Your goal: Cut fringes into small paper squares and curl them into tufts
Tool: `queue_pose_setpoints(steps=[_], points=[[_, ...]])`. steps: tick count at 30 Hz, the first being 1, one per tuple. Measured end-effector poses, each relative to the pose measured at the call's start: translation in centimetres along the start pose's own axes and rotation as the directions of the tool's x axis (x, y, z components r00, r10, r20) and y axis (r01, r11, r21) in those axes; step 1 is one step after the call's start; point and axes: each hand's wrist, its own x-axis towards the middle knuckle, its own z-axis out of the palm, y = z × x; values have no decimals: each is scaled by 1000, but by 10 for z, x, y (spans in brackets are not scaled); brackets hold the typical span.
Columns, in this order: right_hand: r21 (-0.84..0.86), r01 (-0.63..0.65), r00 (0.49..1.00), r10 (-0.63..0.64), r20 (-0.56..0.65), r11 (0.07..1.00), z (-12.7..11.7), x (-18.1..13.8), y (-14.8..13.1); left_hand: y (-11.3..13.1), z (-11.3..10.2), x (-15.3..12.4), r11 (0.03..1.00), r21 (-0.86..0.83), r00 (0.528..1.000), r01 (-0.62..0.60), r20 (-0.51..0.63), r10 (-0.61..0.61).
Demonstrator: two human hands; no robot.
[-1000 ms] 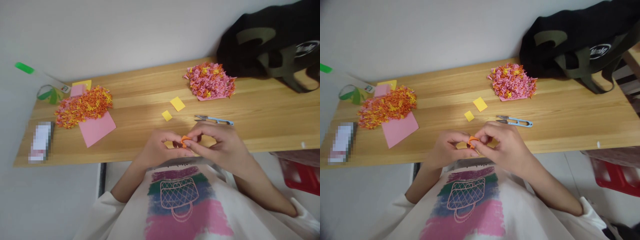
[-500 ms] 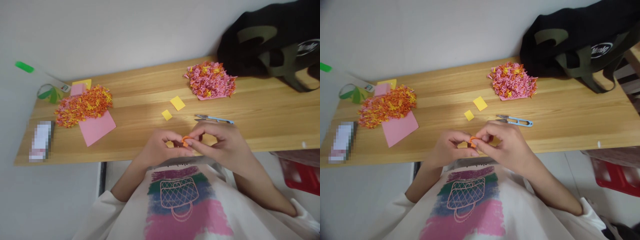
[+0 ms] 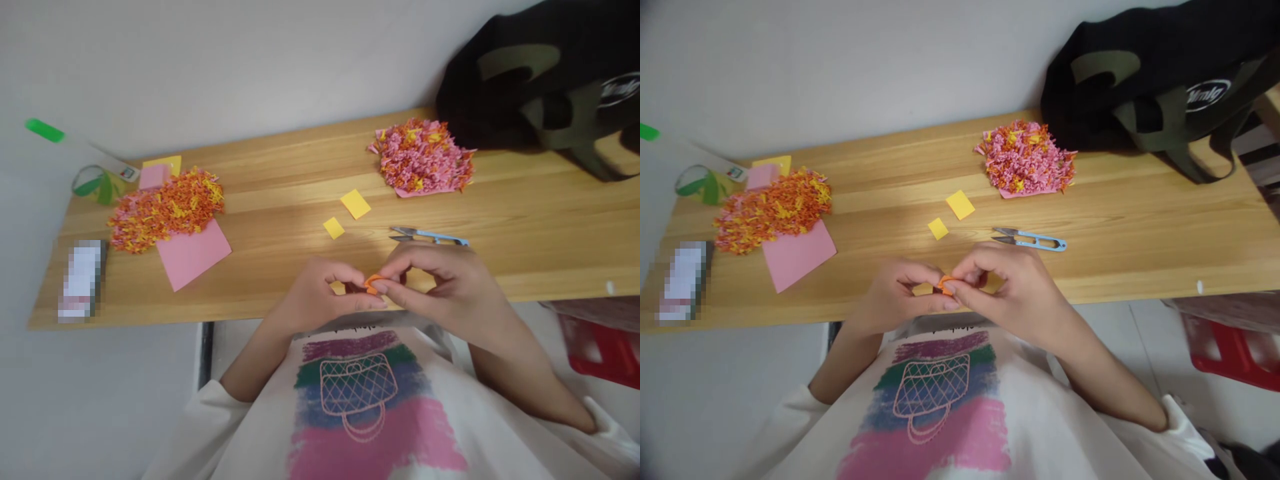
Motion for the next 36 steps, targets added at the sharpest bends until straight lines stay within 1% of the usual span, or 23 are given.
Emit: queue_pose_setpoints(steps=[4,12,16,21,25,36], points=[[3,2,1000,-2,4,1000,0,0,1,-1,0,1,1000,-14,1000,-10,3,10],[20,-19,1000,18,24,1000,-2,-1,5,-2,1,2,999,-30,998,44,-32,-45],[19,-5,999,4,52,1000,-3,-1,6,-3,1,3,997,-54,998,51,-42,-53],[14,26,998,-27,59,1000,-3,-1,6,-3,2,3,998,-38,998,52,-40,-54],[10,10,997,-11,74,1000,-2,-1,7,-2,3,2,997,-31,996,72,-55,-73],[28,1,997,-3,77,1000,-4,-3,9,-3,4,4,998,-31,997,53,-46,-55]])
